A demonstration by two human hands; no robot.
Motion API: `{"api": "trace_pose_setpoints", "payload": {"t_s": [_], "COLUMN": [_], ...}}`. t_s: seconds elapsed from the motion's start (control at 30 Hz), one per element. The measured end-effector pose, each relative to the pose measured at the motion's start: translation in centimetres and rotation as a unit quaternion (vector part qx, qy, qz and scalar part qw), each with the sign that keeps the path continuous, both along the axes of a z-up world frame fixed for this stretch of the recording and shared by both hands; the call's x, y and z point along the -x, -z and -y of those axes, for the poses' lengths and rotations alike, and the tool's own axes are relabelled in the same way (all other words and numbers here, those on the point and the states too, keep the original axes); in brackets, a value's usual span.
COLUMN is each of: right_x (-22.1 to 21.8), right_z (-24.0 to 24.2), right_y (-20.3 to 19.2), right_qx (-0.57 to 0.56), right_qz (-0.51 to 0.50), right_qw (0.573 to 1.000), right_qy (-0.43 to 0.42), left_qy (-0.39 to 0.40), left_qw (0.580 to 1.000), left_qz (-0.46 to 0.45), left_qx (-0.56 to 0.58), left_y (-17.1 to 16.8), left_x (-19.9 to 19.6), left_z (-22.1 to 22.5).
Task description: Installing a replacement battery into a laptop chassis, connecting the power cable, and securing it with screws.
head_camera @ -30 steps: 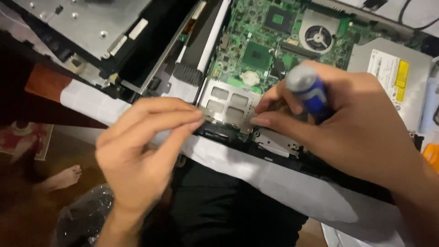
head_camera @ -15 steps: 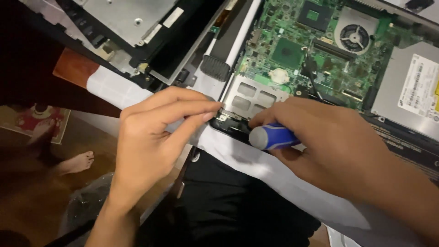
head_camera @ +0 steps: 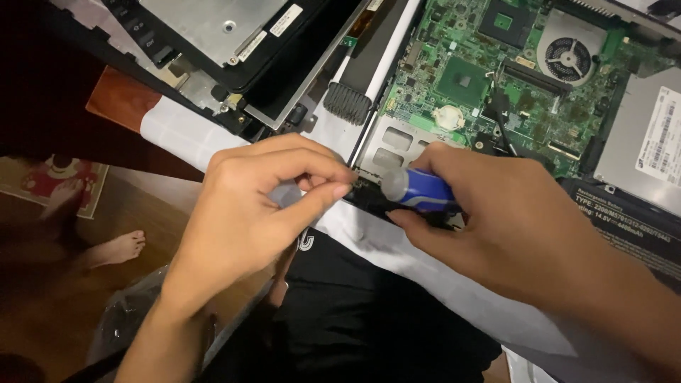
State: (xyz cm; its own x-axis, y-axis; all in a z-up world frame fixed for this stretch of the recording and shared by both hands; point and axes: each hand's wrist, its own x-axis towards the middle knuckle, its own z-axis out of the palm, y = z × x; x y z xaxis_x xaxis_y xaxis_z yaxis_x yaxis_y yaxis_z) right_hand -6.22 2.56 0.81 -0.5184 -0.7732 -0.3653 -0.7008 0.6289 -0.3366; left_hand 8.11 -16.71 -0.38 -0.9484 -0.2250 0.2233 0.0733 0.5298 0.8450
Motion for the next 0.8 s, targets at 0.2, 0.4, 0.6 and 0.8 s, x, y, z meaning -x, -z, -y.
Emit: {"api": "trace_pose_setpoints", "payload": {"t_s": [0.2, 0.4, 0.6, 0.8], "right_x": [-0.2, -0.3, -0.3, -0.3], "right_z": [0.4, -1.3, -0.9, -0.9], "right_y": [-0.6, 1.2, 0.8, 0.9], "right_qx": [-0.018, 0.175, 0.135, 0.128], "right_qz": [0.008, -0.042, -0.040, -0.036], "right_qw": [0.999, 0.983, 0.990, 0.991], "right_qy": [0.046, -0.043, -0.018, -0.010], "left_qy": [0.018, 0.086, 0.118, 0.123], "left_qw": [0.997, 0.992, 0.987, 0.986], "left_qz": [0.071, 0.042, 0.025, 0.008], "left_qx": [0.010, 0.081, 0.102, 0.114], "left_y": [-0.6, -1.1, -1.1, -1.0], "left_x": [0.9, 1.5, 1.8, 1.6], "left_z": [0.4, 0.9, 1.2, 1.1]}}
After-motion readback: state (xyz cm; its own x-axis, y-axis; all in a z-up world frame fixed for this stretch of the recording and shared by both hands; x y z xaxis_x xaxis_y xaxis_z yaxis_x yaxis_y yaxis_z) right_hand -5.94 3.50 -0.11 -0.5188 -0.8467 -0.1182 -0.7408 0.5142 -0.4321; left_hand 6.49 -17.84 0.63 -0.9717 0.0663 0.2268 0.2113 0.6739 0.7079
